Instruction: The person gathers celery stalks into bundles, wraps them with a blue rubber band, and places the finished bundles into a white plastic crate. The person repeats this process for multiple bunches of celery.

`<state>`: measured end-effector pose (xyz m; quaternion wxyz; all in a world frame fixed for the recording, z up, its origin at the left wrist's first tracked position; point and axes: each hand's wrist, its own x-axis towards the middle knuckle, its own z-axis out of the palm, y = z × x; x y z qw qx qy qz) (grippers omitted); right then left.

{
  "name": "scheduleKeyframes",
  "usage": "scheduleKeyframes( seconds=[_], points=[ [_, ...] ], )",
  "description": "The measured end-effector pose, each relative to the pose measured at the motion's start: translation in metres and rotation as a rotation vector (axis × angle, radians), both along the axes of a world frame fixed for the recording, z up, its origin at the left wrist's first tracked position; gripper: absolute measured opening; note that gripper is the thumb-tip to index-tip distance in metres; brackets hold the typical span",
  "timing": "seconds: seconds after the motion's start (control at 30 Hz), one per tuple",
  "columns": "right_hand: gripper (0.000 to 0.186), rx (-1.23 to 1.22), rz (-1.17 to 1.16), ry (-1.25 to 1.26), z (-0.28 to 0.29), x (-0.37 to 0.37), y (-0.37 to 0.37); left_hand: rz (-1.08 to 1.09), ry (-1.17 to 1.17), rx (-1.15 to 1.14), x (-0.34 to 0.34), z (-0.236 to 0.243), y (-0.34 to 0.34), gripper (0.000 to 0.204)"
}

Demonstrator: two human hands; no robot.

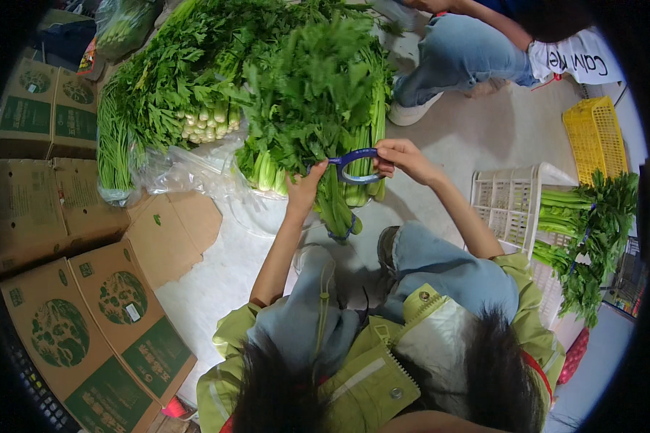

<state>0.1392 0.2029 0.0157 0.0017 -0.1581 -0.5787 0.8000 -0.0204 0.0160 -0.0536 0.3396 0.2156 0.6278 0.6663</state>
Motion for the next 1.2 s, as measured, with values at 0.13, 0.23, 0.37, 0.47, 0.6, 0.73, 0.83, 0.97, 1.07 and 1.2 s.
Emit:
scheduleKeyframes(
  seconds=[0.13,0.23,0.37,0.47,0.6,0.73,0.83,0.97,1.07,1.2],
  points=[
    [0.027,0.502,0.079,0.050,0.003,0.006,0.017,-0.108,-0.005,0.043,-0.015,0.002,-0.011,0.026],
    [0.022,1.194,0.095,0.110,-0.014,-0.007,0.025,-0.139,-0.174,0.025,-0.020,0.008,-0.015,0.023],
    [0.033,1.281,0.386,-0.157,-0.070,-0.039,0.014,-0.286,-0.177,-0.012,-0.019,0.006,-0.019,0.040],
    [0.043,1.246,0.425,0.051,-0.104,-0.057,0.003,-0.242,-0.295,0.020,-0.013,-0.007,-0.022,0.048],
    [0.041,1.167,0.520,0.154,-0.116,-0.068,-0.006,-0.203,-0.473,0.061,-0.001,-0.023,-0.034,0.056],
    [0.038,1.118,0.544,0.153,-0.109,-0.070,-0.001,-0.390,-0.693,0.147,0.010,-0.025,-0.038,0.059],
    [0.037,1.113,0.542,0.106,-0.106,-0.072,0.005,-0.466,-0.754,0.127,0.014,-0.017,-0.033,0.055],
    [0.035,1.157,0.391,0.008,-0.098,-0.071,-0.004,-0.414,-0.715,0.061,0.016,-0.005,-0.018,0.048],
    [0.033,1.128,-0.033,-0.025,-0.076,-0.059,-0.024,-0.269,-0.495,-0.022,0.021,-0.002,-0.011,0.042],
    [0.022,0.957,-0.684,0.205,-0.021,-0.033,-0.057,-0.164,-0.219,-0.095,0.035,-0.002,-0.010,0.031]
  ],
)
